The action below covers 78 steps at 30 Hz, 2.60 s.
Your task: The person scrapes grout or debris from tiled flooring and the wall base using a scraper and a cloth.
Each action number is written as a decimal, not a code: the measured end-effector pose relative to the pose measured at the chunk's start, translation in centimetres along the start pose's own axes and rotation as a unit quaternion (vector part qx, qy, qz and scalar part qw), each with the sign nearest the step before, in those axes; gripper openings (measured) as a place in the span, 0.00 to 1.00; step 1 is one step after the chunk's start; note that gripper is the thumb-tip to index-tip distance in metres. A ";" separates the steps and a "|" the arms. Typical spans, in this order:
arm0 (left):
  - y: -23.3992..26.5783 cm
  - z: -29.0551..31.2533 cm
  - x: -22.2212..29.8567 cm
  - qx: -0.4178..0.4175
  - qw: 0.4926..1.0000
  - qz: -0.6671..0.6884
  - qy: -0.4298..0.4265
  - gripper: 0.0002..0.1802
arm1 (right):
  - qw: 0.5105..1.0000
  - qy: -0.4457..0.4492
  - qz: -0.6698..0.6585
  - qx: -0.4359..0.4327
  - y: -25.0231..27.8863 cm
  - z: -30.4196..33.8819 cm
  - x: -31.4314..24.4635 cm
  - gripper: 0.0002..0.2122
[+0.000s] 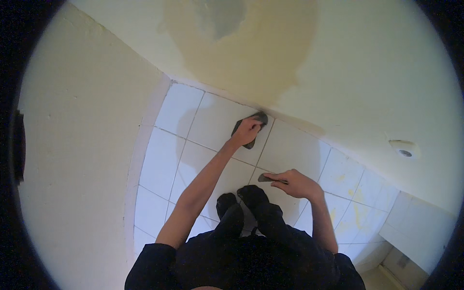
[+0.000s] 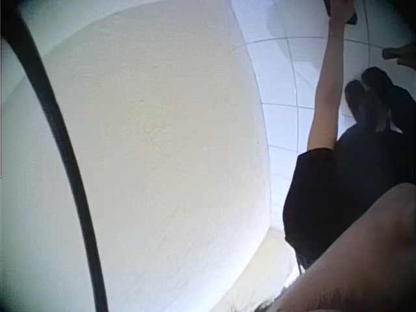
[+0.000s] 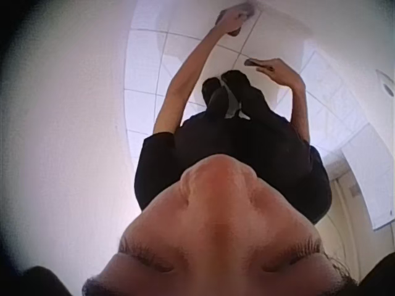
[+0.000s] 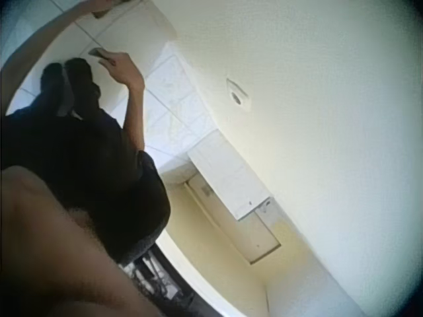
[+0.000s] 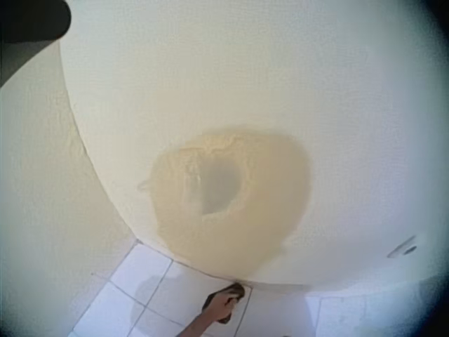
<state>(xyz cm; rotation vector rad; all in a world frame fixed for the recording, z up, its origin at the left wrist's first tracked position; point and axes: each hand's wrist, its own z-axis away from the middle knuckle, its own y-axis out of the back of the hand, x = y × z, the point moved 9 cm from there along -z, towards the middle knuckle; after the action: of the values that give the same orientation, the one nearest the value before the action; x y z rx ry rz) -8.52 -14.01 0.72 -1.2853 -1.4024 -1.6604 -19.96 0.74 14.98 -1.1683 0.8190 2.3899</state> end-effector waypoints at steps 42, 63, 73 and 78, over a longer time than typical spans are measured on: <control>-3.8 -0.7 -1.3 -0.065 0.928 -0.361 0.062 0.09 | 0.969 -0.158 0.154 -0.112 -0.9 -1.4 -2.2 0.16; 7.7 2.0 1.9 0.048 0.919 -0.354 0.168 0.07 | 0.980 -0.147 0.118 -0.071 1.4 4.8 -0.4 0.15; -16.2 5.5 6.2 -0.355 0.926 0.008 -0.128 0.13 | 0.982 -0.124 0.107 -0.089 0.0 3.4 -0.8 0.17; -8.9 8.5 4.8 -0.231 0.959 0.163 -0.031 0.14 | 0.989 -0.075 0.101 -0.076 0.6 1.2 -1.6 0.22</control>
<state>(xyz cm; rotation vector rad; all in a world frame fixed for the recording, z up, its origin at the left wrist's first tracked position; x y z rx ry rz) -15.73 -2.95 1.62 -1.7311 -0.7911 -1.7800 -20.00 0.95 17.06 -0.9847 0.7493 2.7100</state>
